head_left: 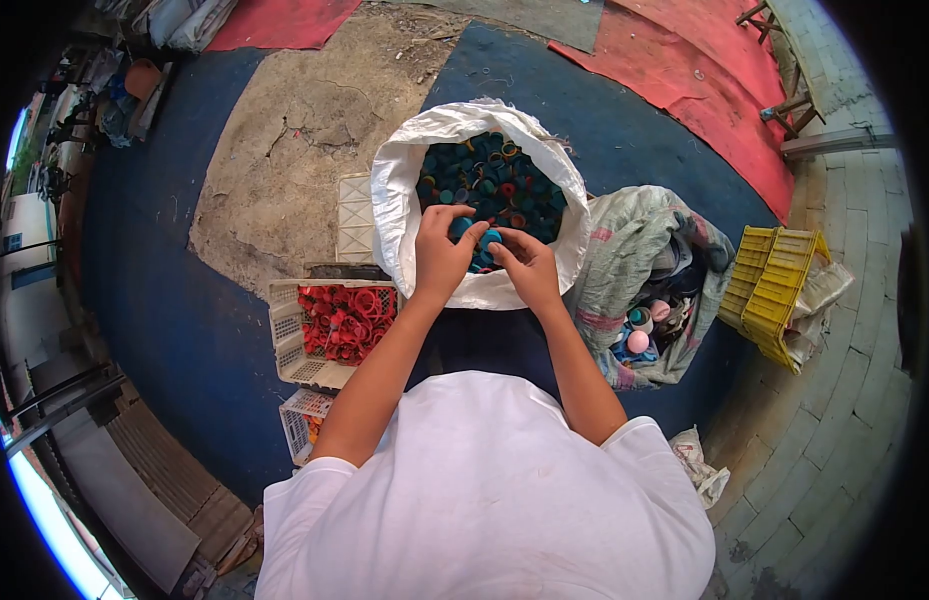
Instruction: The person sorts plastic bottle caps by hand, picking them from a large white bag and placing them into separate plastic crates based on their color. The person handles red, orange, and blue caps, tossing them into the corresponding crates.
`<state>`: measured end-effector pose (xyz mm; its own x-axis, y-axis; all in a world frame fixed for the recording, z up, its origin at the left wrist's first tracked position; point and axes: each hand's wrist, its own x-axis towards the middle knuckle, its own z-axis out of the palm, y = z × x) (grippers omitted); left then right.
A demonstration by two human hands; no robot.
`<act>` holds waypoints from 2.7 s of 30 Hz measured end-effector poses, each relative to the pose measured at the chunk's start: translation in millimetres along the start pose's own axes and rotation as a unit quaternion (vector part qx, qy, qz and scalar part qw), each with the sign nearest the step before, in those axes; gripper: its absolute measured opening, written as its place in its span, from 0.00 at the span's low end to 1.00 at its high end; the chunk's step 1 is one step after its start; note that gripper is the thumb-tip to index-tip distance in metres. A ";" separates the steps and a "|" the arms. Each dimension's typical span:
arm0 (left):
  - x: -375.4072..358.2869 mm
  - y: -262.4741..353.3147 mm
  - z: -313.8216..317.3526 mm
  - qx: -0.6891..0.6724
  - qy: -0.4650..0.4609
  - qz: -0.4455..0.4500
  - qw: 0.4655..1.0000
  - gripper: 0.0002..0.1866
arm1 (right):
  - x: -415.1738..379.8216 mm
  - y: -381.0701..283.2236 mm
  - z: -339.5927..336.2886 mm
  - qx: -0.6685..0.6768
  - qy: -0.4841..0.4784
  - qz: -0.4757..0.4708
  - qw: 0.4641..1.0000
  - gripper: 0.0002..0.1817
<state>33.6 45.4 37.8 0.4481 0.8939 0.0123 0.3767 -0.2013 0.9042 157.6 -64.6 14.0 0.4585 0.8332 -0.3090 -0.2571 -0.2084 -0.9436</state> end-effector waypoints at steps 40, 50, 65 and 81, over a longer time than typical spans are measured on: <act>-78.4 5.2 -33.4 -0.812 0.030 -0.248 0.528 0.26 | 225.2 86.7 -21.9 -0.604 -0.119 -0.142 0.776 0.28; -79.6 5.3 -33.9 -0.817 0.048 -0.247 0.519 0.26 | 225.6 87.5 -47.6 -0.493 -0.122 -0.157 0.847 0.18; -44.9 6.7 -16.6 -0.796 0.038 -0.241 0.554 0.20 | 68.9 -10.9 -33.4 0.423 -0.118 0.106 0.892 0.24; -16.7 7.1 11.4 -0.777 0.045 -0.295 0.554 0.16 | 15.4 -46.8 8.8 0.453 -0.141 0.093 0.875 0.17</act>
<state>38.1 24.5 39.2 0.5503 0.6506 -0.5234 -0.7486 0.6620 0.0359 169.2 -37.5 54.4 0.1415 0.9479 -0.2856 -0.9330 0.0313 -0.3584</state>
